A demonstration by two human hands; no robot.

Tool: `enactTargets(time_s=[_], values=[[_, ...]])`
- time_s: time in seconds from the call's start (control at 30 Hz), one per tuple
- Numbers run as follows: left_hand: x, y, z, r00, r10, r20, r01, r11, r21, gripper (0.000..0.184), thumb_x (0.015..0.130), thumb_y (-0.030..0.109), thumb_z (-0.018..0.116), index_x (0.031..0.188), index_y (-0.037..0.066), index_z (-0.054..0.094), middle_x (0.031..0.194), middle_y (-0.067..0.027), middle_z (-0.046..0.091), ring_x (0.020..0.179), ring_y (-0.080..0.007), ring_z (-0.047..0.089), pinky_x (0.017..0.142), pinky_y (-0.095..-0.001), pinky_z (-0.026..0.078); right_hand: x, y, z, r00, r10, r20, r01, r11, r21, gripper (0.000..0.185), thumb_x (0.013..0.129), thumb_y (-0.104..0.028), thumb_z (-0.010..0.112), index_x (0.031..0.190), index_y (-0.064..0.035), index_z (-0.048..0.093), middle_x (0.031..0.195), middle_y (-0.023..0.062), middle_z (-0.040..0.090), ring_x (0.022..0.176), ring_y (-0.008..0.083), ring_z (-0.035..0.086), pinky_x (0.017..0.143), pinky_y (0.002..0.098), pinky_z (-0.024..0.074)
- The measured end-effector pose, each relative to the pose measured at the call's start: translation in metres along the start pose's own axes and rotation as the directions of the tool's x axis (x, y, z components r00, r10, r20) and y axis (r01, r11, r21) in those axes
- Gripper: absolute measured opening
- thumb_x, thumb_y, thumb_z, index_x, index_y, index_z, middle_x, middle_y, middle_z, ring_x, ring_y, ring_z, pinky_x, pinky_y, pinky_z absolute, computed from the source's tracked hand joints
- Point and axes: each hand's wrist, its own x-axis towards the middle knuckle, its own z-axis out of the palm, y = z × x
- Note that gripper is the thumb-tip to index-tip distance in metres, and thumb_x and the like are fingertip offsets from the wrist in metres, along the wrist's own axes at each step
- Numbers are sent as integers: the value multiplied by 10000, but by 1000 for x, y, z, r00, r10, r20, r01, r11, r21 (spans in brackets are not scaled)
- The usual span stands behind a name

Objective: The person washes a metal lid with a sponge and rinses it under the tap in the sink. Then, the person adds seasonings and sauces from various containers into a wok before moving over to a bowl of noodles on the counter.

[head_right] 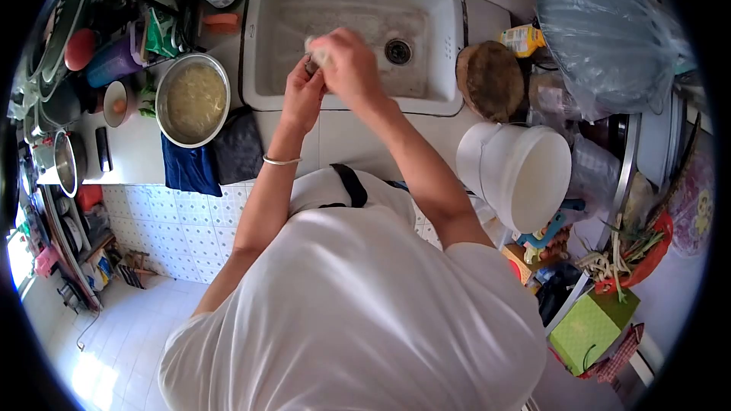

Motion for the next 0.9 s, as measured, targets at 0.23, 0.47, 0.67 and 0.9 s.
enactTargets(time_s=[0.23,0.47,0.67,0.9], values=[[2,-3,-5,1000,-3,-6,2,995,-98,208,933,58,519,1136,20,547,1017,-56,635,893,-126,617,766,-257,511,-8,-1,-3,997,-50,53,50,999,4,208,696,28,629,875,-77,617,844,114,589,883,335,562,739,406,469],[3,-1,-8,1000,12,-10,-13,993,-116,224,928,55,527,1147,8,540,1042,-61,634,921,-135,620,807,-271,514,0,24,-5,998,6,55,-5,1000,-7,223,695,62,597,873,-71,619,873,117,605,884,342,566,769,422,464],[5,2,-6,1000,19,21,-15,986,-165,242,921,45,526,1155,-16,520,1062,-80,626,938,-157,620,813,-301,520,-6,8,-5,997,48,66,-48,999,-13,194,724,31,621,900,-51,625,894,101,608,884,315,573,766,393,477],[6,12,0,995,-100,-25,80,900,-429,185,918,41,466,1089,-7,519,936,-84,624,850,-183,626,747,-303,522,-13,4,-12,996,80,39,-84,987,136,232,802,-140,681,1007,-39,644,1001,106,599,954,276,566,830,339,470]])
